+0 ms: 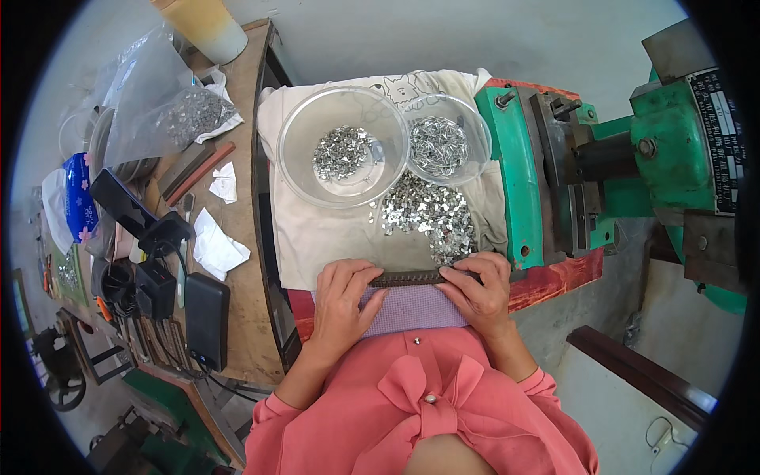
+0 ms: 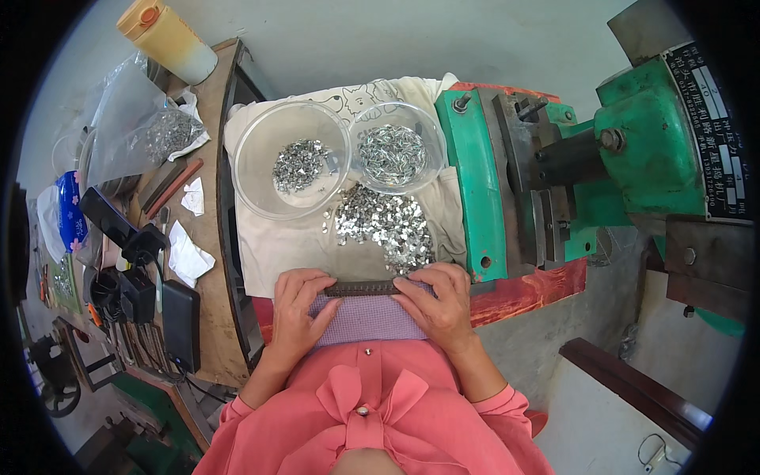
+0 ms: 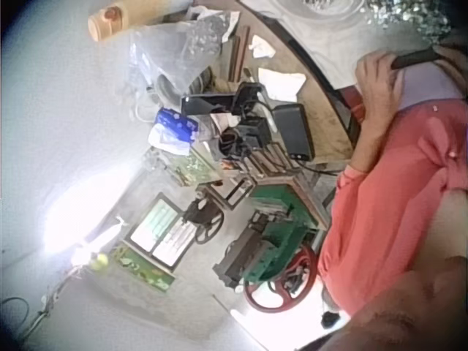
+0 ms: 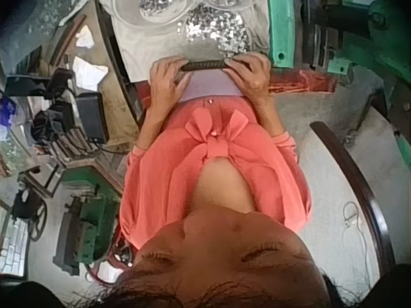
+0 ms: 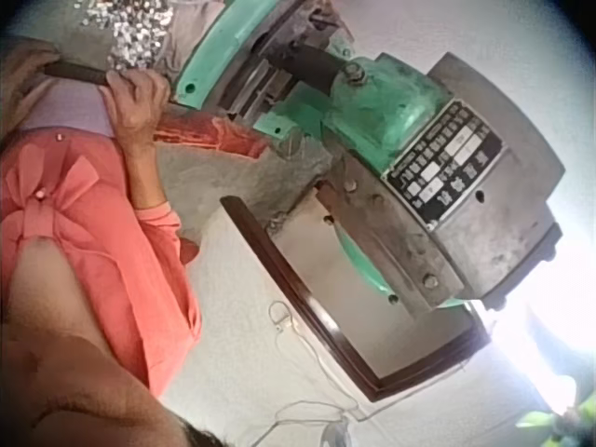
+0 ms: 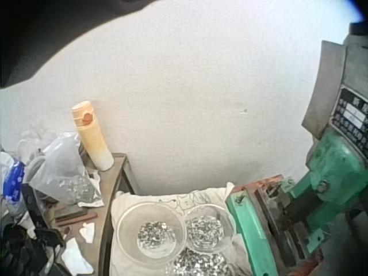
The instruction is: The person places small metal pieces into a metal strip and uses a green press machine to secure them. They repeatedly pick up metal pieces from a container, arrange them in the strip, and operate the press to complete the assembly.
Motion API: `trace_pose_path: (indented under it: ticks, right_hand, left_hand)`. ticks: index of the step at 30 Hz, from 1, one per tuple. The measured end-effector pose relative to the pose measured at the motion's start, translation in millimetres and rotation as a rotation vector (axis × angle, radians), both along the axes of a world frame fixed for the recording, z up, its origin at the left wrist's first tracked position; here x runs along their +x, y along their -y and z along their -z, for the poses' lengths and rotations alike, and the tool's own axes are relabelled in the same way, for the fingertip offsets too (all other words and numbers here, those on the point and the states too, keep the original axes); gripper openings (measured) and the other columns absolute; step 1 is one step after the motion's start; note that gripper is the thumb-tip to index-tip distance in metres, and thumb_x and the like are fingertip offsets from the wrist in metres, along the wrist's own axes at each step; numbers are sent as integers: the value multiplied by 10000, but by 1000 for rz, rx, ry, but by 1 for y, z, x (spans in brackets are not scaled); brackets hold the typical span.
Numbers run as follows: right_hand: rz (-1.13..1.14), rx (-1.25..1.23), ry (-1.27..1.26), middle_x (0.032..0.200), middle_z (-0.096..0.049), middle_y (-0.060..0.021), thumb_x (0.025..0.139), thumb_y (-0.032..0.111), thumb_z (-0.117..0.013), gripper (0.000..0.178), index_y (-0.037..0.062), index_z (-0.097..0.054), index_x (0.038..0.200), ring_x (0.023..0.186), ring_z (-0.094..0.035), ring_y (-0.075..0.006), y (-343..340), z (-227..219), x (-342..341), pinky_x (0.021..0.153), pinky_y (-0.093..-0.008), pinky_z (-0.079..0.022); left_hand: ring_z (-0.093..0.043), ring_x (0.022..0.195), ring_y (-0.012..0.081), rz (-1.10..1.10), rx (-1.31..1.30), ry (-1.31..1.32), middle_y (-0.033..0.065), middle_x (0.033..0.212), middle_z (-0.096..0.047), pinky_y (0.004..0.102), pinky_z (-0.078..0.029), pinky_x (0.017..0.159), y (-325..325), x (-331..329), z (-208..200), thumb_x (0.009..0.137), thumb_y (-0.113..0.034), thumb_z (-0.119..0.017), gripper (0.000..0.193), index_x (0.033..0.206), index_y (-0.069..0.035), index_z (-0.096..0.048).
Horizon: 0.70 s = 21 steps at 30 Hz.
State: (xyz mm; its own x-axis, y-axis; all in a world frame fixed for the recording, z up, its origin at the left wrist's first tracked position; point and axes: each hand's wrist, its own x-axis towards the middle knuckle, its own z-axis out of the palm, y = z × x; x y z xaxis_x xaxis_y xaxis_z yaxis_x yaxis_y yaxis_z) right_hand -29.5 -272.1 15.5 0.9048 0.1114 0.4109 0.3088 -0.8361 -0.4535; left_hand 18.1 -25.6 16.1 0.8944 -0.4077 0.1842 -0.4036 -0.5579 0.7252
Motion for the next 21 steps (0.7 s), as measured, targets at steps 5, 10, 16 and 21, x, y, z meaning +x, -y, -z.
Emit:
trace_pose_path:
  ticks: [5,10,16,21]
  right_hand:
    - [-4,-5,-4,981,-625,-17,625,145,-891,365,151,-776,971,977,-566,-255,0,-1,0,851,-385,-468]
    - [0,6,-14,1017,-628,10,675,165,-872,339,157,-768,998,1022,-562,-236,1,2,-2,873,-380,-433]
    - [-4,-5,-2,984,-624,-15,627,150,-892,357,143,-777,966,981,-565,-253,1,-1,0,860,-383,-469]
    - [-6,23,-13,1024,-631,7,675,178,-871,345,153,-771,1005,1030,-561,-246,2,4,-3,890,-400,-443]
  left_hand:
    - [-571,1047,319,0,-1,-16,95,1118,-644,427,-433,913,-1,-1,2,723,-91,-818,388,1085,-56,-682]
    - [-574,1043,310,-10,-22,-31,93,1100,-651,419,-432,905,0,0,1,727,-94,-817,364,1067,-51,-695]
    - [-569,1012,316,-38,-5,0,119,1063,-650,411,-435,897,4,-1,4,766,-80,-777,274,1021,-38,-687]
    - [-569,1006,317,-40,1,7,117,1057,-651,411,-435,891,4,-1,5,759,-87,-781,274,1012,-39,-686]
